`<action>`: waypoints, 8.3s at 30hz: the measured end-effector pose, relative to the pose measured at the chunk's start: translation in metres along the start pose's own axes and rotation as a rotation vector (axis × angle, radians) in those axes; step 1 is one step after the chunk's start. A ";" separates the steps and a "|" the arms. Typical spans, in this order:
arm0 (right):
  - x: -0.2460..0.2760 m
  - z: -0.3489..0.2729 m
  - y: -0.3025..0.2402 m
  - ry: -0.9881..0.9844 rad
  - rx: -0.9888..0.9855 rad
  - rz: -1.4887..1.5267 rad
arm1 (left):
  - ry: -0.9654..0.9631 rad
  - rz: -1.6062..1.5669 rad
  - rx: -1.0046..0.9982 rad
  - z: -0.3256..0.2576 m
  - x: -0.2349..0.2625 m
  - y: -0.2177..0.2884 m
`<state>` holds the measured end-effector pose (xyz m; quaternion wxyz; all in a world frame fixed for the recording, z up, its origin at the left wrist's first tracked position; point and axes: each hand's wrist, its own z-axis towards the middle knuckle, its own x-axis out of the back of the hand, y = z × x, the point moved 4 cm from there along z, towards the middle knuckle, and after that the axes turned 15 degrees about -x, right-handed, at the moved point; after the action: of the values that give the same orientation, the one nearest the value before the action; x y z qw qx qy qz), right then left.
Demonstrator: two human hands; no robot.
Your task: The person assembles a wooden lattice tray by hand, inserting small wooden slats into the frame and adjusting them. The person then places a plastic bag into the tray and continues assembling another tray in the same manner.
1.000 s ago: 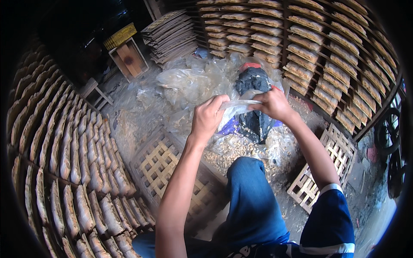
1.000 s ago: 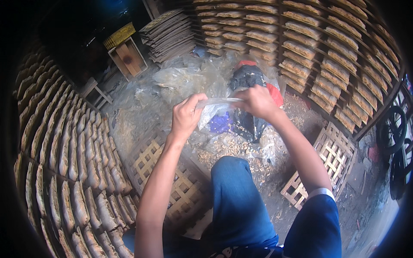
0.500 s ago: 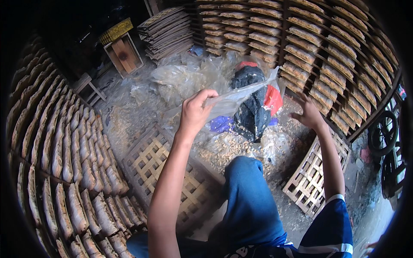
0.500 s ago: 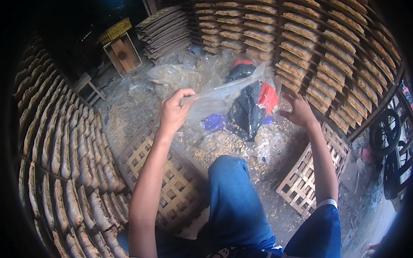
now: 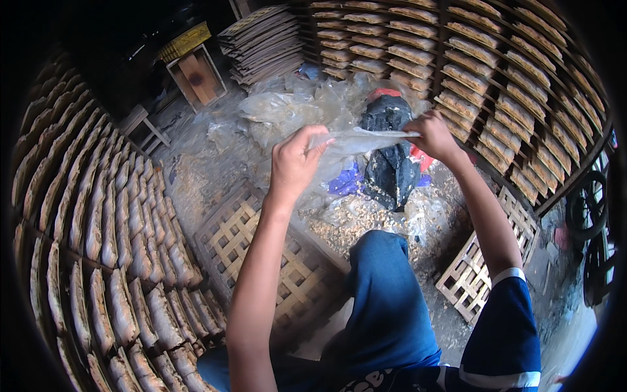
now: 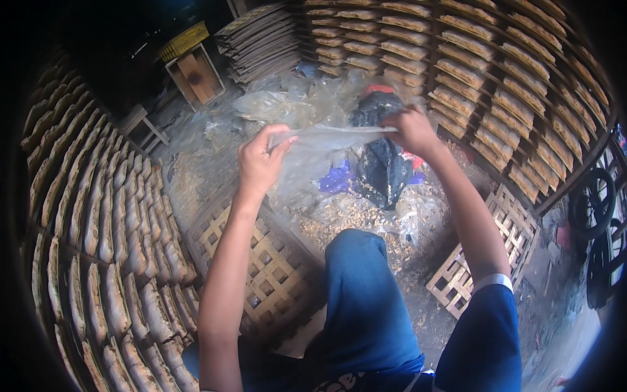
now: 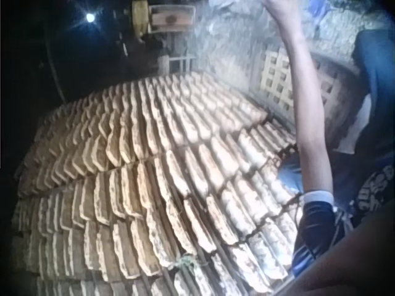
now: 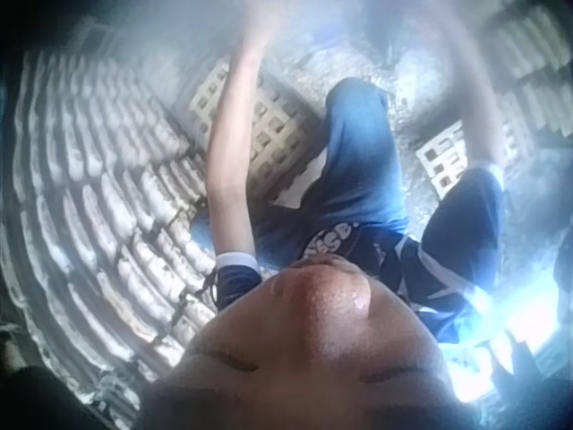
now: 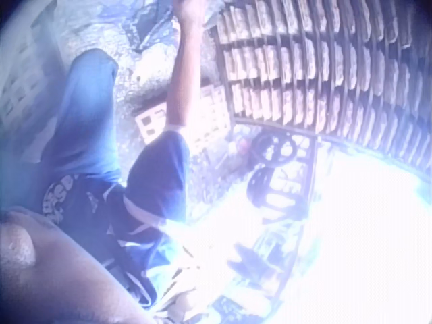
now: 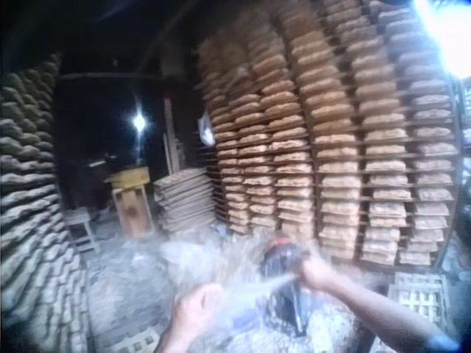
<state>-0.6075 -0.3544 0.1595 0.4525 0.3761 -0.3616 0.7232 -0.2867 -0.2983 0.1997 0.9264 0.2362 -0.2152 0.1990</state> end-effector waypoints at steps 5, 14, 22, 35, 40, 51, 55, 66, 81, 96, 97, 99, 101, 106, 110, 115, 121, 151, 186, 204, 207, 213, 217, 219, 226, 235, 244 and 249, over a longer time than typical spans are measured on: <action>0.018 -0.038 0.056 -0.113 -0.383 -0.008 | 0.021 -0.125 -0.067 -0.002 0.005 -0.001; 0.091 -0.018 -0.139 0.160 0.200 0.138 | 0.065 -0.192 -0.089 0.001 -0.017 0.013; 0.118 -0.004 -0.137 0.324 0.228 0.233 | 0.039 -0.034 0.044 -0.034 -0.017 0.005; 0.258 -0.022 -0.047 0.565 -0.034 0.430 | -0.078 0.096 0.135 -0.110 -0.093 -0.104; 0.255 -0.031 -0.005 0.607 -0.277 0.267 | -0.328 0.314 0.482 -0.129 -0.082 -0.140; 0.178 -0.023 -0.089 0.593 0.026 -0.009 | -0.130 0.010 -0.081 0.041 -0.080 0.049; 0.211 -0.019 -0.051 0.611 -0.192 0.194 | -0.173 0.169 -0.020 -0.011 -0.072 -0.018; 0.206 -0.017 -0.055 0.428 -0.178 0.059 | -0.353 0.033 0.212 -0.038 -0.042 -0.055; 0.175 -0.046 -0.013 -0.184 -0.461 0.303 | 0.129 -0.283 0.006 0.092 0.018 0.028; 0.121 -0.034 -0.072 0.153 -0.172 0.797 | -0.061 0.037 -0.457 0.104 -0.034 0.097; 0.109 -0.043 -0.059 0.016 -0.265 0.837 | -0.012 0.024 -0.464 0.105 -0.032 0.097; 0.080 -0.066 -0.033 -0.169 -0.448 0.730 | 0.091 -0.018 -0.473 0.108 -0.026 0.094; 0.040 -0.095 -0.015 -0.201 -0.508 0.599 | 0.152 0.049 -0.414 0.109 -0.010 0.087; -0.089 -0.225 0.095 -0.126 -0.625 0.599 | 0.334 0.100 -0.367 0.115 0.023 0.068; -0.110 -0.287 0.132 -0.356 -0.880 0.426 | 0.363 0.101 -0.314 0.111 0.026 0.067; -0.019 -0.176 0.069 -0.125 -0.544 0.619 | 0.315 0.056 -0.340 0.105 0.010 0.074; 0.091 -0.069 -0.035 -0.077 -0.384 0.604 | 0.414 0.055 -0.335 0.103 0.012 0.075; 0.064 -0.093 -0.036 -0.098 -0.348 0.264 | -0.169 -0.115 -0.097 0.017 -0.086 0.033; -0.032 -0.140 -0.059 -0.195 -0.052 0.251 | -0.066 0.217 -0.464 -0.080 -0.013 0.070; -0.035 -0.077 -0.099 -0.274 -0.037 0.540 | 0.282 -0.116 0.211 -0.049 0.066 -0.029; -0.028 -0.043 -0.147 -0.215 0.017 0.528 | 0.340 -0.126 0.212 -0.021 0.101 -0.046; 0.002 0.018 -0.274 0.187 0.035 0.531 | 0.409 0.147 0.048 0.019 0.209 -0.048; 0.007 0.078 -0.305 0.387 0.177 0.704 | 0.505 0.404 -0.037 0.039 0.280 -0.032; 0.024 0.075 -0.317 0.563 0.262 0.745 | 0.521 0.681 -0.155 0.038 0.299 -0.003; 0.030 -0.035 -0.323 0.463 0.531 0.611 | 0.189 0.911 -0.441 -0.125 0.310 0.108; -0.079 -0.081 -0.301 -0.181 0.626 0.460 | -0.498 0.718 0.091 -0.290 0.230 0.052; -0.175 -0.158 -0.288 -1.040 0.632 -0.278 | -1.361 0.547 0.202 -0.375 0.175 0.074; -0.186 -0.180 -0.268 -1.071 0.706 0.059 | -1.501 0.412 0.269 -0.385 0.152 0.083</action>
<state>-0.3414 -0.1818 -0.0357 0.0381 0.8014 -0.2876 0.5230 -0.0828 0.0104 -0.0026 0.4415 0.3729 -0.7964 0.1783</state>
